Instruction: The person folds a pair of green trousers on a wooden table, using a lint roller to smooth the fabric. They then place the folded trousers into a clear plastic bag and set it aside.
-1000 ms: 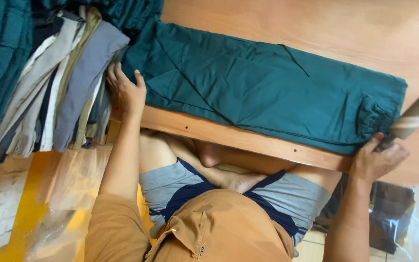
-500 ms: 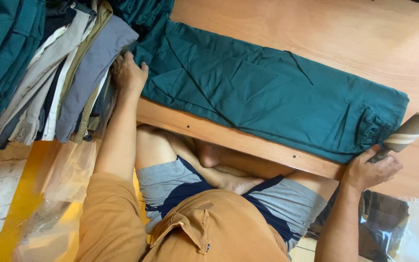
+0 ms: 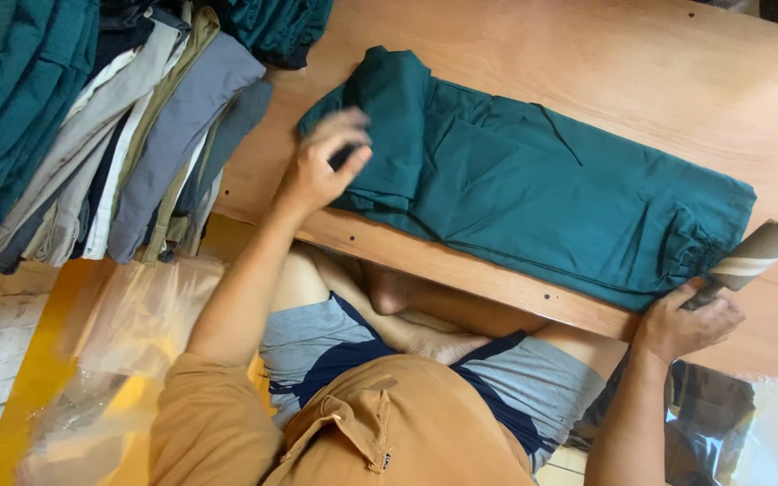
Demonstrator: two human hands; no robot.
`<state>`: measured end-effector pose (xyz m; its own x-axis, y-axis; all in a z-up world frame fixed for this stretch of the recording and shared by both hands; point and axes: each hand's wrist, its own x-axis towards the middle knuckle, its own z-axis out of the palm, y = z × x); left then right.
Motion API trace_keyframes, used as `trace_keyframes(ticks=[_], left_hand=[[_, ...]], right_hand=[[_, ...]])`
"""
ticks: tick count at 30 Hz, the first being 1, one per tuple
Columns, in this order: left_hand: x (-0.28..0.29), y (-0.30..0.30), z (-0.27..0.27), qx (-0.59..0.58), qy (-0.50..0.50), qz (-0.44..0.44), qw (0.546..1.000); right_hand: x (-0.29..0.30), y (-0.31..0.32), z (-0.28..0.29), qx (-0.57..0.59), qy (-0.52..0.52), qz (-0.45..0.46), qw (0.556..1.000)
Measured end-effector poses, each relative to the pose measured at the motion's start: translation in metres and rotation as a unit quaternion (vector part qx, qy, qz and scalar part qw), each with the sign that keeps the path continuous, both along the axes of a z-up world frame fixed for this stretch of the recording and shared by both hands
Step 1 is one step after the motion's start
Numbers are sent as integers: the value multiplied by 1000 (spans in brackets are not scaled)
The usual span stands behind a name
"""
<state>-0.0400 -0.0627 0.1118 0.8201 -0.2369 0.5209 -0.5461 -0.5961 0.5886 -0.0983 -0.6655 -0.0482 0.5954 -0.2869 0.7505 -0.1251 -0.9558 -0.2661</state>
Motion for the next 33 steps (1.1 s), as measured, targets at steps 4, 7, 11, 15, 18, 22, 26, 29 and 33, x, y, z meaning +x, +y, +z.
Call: trace_keyframes(ticks=[4,7,11,15,18,22,26,29,33], left_hand=[[11,18,-71,69,183,223,955],[22,13,-79,132,253,276,918],[35,28,-85,23,334,435,836],[71,61,-109,-30,369,432,823],[75,66,-121,14,327,427,843],[95,79,-140,16,249,431,867],[85,48,-67,-125,29,340,932],[76,-4,10,-184,-45,218,957],[55,-97,79,-217,-39,99,970]], right_hand=[[-2,2,3,1,3,-5,1000],[2,4,5,17,5,3,1000],[-8,4,6,13,9,6,1000],[-1,7,9,30,12,0,999],[-4,3,4,34,24,-8,999],[-2,11,12,26,8,-5,1000],[-7,31,36,24,-41,0,999],[-9,39,43,7,-74,10,997],[-15,64,38,88,-49,42,994]])
